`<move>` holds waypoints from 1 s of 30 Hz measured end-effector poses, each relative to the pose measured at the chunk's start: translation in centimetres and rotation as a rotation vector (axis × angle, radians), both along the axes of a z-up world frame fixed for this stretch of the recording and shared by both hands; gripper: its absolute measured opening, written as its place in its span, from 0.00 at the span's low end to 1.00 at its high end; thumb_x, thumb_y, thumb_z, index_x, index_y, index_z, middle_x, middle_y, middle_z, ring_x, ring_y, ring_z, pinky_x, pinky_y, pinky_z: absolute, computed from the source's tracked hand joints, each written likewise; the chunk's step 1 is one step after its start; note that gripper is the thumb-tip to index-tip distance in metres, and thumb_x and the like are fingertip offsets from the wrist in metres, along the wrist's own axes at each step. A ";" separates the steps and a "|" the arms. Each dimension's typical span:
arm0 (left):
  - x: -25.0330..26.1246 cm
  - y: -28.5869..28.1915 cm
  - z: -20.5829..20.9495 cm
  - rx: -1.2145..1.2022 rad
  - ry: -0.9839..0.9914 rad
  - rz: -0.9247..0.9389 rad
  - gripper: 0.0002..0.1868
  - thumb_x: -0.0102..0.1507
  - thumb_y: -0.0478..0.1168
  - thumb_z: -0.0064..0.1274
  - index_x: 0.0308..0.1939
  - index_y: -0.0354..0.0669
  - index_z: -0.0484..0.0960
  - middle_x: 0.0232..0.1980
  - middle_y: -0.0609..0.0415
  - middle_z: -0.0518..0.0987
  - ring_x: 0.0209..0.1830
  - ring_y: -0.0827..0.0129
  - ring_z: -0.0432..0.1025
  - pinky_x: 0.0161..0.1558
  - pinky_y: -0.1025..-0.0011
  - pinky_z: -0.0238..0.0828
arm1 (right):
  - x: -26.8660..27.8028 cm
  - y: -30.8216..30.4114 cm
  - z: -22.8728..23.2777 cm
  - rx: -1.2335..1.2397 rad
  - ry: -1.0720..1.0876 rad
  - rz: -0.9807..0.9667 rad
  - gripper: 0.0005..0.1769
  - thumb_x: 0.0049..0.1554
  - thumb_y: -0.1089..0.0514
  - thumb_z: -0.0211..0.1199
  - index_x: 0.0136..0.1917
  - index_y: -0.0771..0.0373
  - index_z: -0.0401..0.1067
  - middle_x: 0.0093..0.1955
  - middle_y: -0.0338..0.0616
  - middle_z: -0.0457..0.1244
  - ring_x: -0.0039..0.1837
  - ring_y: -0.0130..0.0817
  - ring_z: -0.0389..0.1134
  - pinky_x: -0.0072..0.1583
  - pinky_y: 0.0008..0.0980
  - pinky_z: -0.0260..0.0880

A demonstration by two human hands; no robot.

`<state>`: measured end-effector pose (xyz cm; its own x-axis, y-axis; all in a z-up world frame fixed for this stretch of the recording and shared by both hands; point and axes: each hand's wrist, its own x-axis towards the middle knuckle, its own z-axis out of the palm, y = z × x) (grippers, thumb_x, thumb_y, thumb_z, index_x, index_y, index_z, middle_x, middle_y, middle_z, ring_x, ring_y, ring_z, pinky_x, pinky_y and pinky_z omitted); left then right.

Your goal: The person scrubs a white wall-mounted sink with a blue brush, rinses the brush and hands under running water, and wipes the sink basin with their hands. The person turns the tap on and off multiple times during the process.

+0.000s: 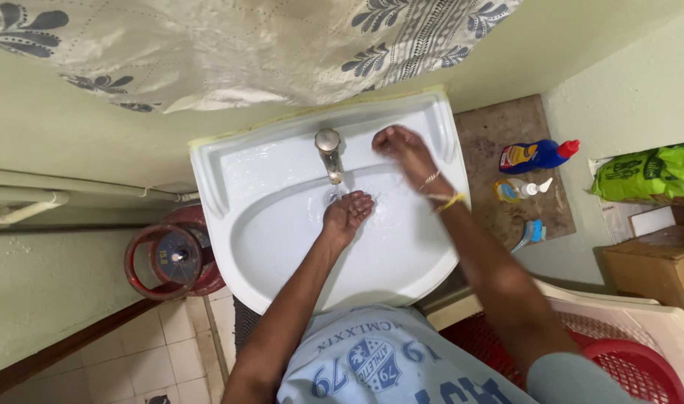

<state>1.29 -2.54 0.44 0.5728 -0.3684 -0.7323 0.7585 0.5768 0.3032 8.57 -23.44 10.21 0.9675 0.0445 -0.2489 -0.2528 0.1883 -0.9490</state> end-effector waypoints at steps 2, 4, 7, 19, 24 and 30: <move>0.0 0.0 0.7 0.006 -0.005 -0.001 0.18 0.75 0.40 0.28 0.51 0.34 0.75 0.50 0.42 0.81 0.49 0.56 0.76 0.59 0.60 0.74 | 1.2 -2.3 2.3 -0.225 -0.083 0.006 0.13 0.66 0.64 0.49 0.51 0.69 0.75 0.53 0.48 0.70 0.55 0.32 0.72 0.63 0.30 0.72; 0.4 0.3 0.6 0.036 0.024 0.027 0.20 0.74 0.40 0.27 0.50 0.33 0.76 0.48 0.41 0.81 0.48 0.56 0.77 0.57 0.60 0.75 | 2.1 -4.0 3.4 -0.372 -0.187 -0.015 0.15 0.61 0.67 0.49 0.54 0.70 0.76 0.60 0.50 0.70 0.59 0.34 0.71 0.64 0.31 0.70; -0.3 1.5 -0.7 0.011 0.022 0.074 0.21 0.73 0.42 0.26 0.49 0.33 0.75 0.47 0.43 0.81 0.46 0.56 0.77 0.53 0.61 0.75 | 1.3 -3.7 2.3 -0.440 -0.345 -0.064 0.21 0.56 0.71 0.46 0.57 0.70 0.76 0.66 0.49 0.67 0.65 0.36 0.67 0.66 0.34 0.65; -1.7 3.9 -1.4 -0.003 0.020 0.070 0.20 0.74 0.42 0.32 0.48 0.30 0.77 0.46 0.43 0.81 0.47 0.56 0.77 0.56 0.62 0.74 | -11.3 -5.7 3.2 -0.993 -0.351 -0.338 0.26 0.63 0.62 0.52 0.74 0.65 0.65 0.73 0.57 0.64 0.74 0.50 0.65 0.75 0.42 0.63; -2.4 3.2 -1.4 -0.003 0.067 0.095 0.18 0.73 0.42 0.34 0.49 0.31 0.77 0.47 0.42 0.82 0.48 0.56 0.77 0.56 0.63 0.75 | -11.2 -7.9 1.9 -1.281 -0.357 -0.101 0.48 0.62 0.50 0.62 0.82 0.73 0.41 0.81 0.76 0.44 0.81 0.70 0.46 0.78 0.52 0.46; -2.4 2.6 -2.0 0.063 0.091 0.034 0.19 0.73 0.43 0.31 0.47 0.34 0.76 0.45 0.44 0.81 0.45 0.57 0.76 0.53 0.63 0.75 | -15.1 -1.2 1.1 -1.217 -0.310 0.503 0.35 0.62 0.52 0.61 0.78 0.60 0.56 0.81 0.52 0.51 0.83 0.48 0.48 0.80 0.49 0.44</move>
